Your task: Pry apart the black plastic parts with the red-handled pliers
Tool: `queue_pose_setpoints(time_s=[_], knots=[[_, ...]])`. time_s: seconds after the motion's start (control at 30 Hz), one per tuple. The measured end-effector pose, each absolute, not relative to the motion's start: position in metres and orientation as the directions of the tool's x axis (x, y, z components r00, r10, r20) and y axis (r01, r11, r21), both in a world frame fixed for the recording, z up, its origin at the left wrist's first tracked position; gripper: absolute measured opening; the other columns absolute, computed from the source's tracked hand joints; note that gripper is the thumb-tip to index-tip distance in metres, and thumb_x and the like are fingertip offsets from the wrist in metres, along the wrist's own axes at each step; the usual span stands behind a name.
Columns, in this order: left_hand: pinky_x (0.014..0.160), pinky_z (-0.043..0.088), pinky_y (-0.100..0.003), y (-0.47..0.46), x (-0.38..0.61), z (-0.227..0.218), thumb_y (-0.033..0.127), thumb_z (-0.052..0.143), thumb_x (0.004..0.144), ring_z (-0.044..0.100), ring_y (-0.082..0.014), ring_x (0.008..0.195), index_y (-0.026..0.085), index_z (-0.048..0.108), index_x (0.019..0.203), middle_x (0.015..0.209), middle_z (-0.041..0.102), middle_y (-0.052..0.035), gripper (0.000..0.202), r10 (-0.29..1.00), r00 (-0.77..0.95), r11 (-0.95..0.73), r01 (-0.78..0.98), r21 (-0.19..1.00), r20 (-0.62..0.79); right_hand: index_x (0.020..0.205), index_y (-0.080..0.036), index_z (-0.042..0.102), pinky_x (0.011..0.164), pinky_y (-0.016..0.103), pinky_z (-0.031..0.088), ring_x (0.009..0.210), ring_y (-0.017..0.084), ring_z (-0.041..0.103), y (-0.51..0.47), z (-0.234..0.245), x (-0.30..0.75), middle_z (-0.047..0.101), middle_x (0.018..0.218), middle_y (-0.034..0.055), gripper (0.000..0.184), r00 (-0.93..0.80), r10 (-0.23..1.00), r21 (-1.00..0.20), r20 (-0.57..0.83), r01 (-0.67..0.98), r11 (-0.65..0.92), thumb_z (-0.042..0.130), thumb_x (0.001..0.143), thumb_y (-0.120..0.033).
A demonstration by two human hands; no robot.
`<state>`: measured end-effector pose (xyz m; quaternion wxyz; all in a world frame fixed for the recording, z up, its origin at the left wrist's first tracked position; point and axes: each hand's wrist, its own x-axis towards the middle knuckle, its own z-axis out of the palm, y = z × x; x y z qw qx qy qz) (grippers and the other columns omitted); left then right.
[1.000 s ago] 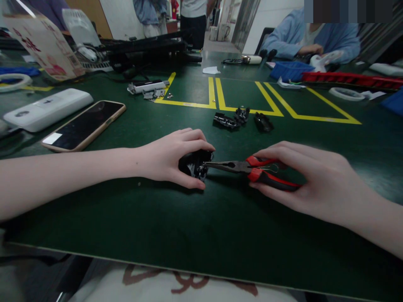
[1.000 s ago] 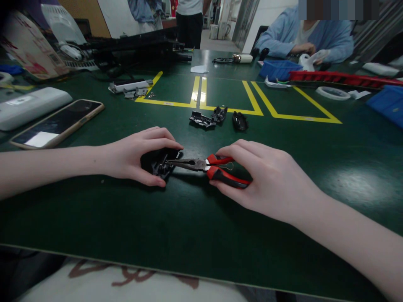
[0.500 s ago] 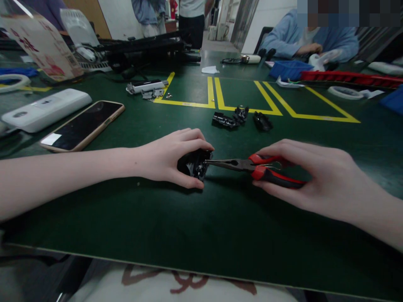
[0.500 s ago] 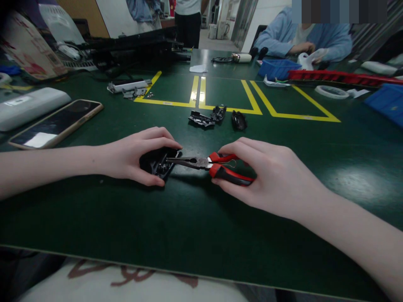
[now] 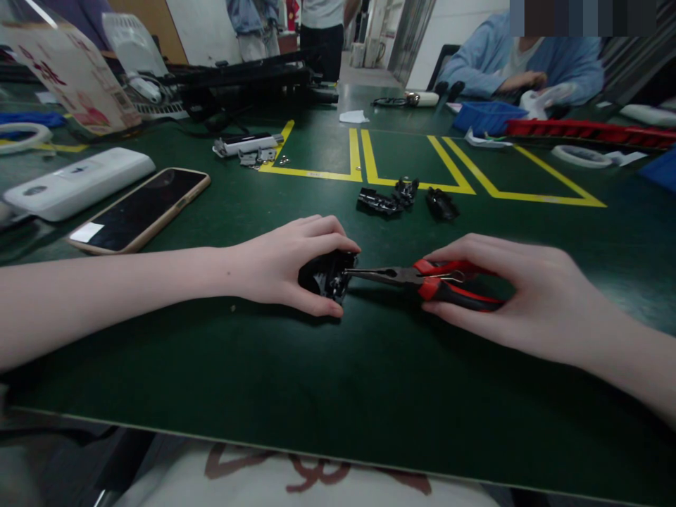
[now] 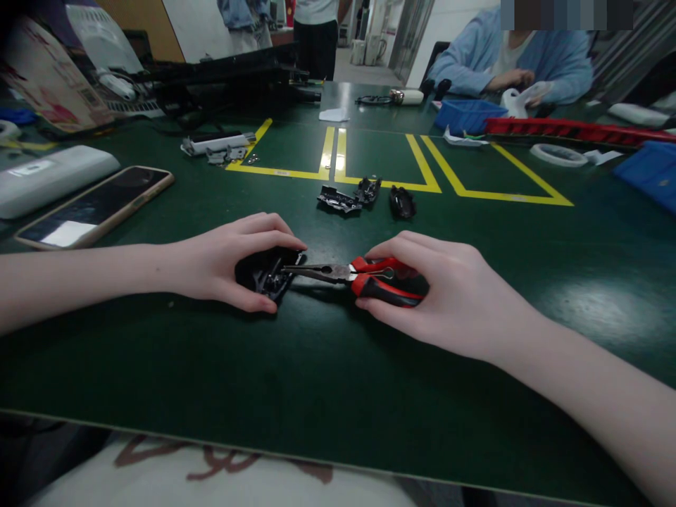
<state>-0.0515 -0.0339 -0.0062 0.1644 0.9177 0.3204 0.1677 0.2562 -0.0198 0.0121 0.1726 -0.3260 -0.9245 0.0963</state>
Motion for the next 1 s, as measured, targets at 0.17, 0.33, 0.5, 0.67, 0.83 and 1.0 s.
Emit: queue_pose_setpoints(time_s=[0.17,0.33,0.5,0.67,0.83,1.0], knots=[[0.097,0.046,-0.039,-0.0345,-0.0506,-0.0062,0.049,0.074,0.081,0.055,-0.0271,0.114,0.017,0.052,0.134,0.124,0.057,-0.0128,0.066,0.638,0.741,-0.746,0.527,0.407,0.21,0.105,-0.027,0.065,0.063,0.044,0.056,0.081,0.03,0.069,-0.0213,0.0134,0.2546,0.072,0.096,0.0064,0.03,-0.718,0.647,-0.301,0.258,0.576,0.76,0.067,0.084,-0.048],[0.098,0.046,-0.04,-0.0342,-0.0492,-0.0057,0.049,0.074,0.079,0.055,-0.0281,0.114,0.018,0.053,0.133,0.124,0.057,-0.0126,0.066,0.644,0.737,-0.741,0.534,0.406,0.206,0.105,-0.031,0.063,0.062,0.045,0.056,0.08,0.03,0.069,-0.0211,0.0132,0.2546,0.072,0.096,0.0043,0.027,-0.723,0.631,-0.292,0.281,0.562,0.774,0.066,0.084,-0.046],[0.098,0.046,-0.039,-0.0342,-0.0496,-0.0058,0.052,0.074,0.079,0.055,-0.0282,0.115,0.019,0.054,0.133,0.124,0.057,-0.012,0.066,0.652,0.731,-0.734,0.541,0.41,0.204,0.106,-0.033,0.062,0.064,0.047,0.057,0.083,0.03,0.07,-0.0234,0.0132,0.2535,0.072,0.099,0.0036,0.027,-0.719,0.63,-0.282,0.293,0.565,0.776,0.066,0.084,-0.048],[0.098,0.046,-0.038,-0.0335,-0.0503,-0.0067,0.052,0.073,0.08,0.055,-0.0272,0.114,0.016,0.053,0.134,0.123,0.057,-0.0128,0.068,0.638,0.741,-0.748,0.531,0.399,0.211,0.108,-0.032,0.062,0.065,0.046,0.057,0.084,0.03,0.07,-0.0246,0.0116,0.2528,0.071,0.099,0.0043,0.027,-0.724,0.629,-0.288,0.281,0.562,0.775,0.065,0.085,-0.046],[0.097,0.046,-0.039,-0.0333,-0.0497,-0.0065,0.052,0.074,0.08,0.055,-0.0276,0.112,0.015,0.054,0.133,0.122,0.058,-0.0133,0.068,0.633,0.743,-0.752,0.523,0.401,0.218,0.109,-0.03,0.062,0.066,0.045,0.057,0.085,0.03,0.069,-0.0225,0.0074,0.2549,0.07,0.1,0.0054,0.029,-0.734,0.618,-0.268,0.282,0.558,0.785,0.066,0.085,-0.046],[0.097,0.046,-0.039,-0.0338,-0.05,-0.0056,0.053,0.074,0.079,0.055,-0.0282,0.113,0.018,0.054,0.134,0.123,0.058,-0.0125,0.068,0.648,0.735,-0.736,0.537,0.413,0.2,0.11,-0.028,0.062,0.066,0.045,0.057,0.086,0.031,0.069,-0.0231,0.0067,0.2542,0.07,0.101,0.0064,0.03,-0.742,0.611,-0.278,0.276,0.547,0.79,0.065,0.085,-0.046]])
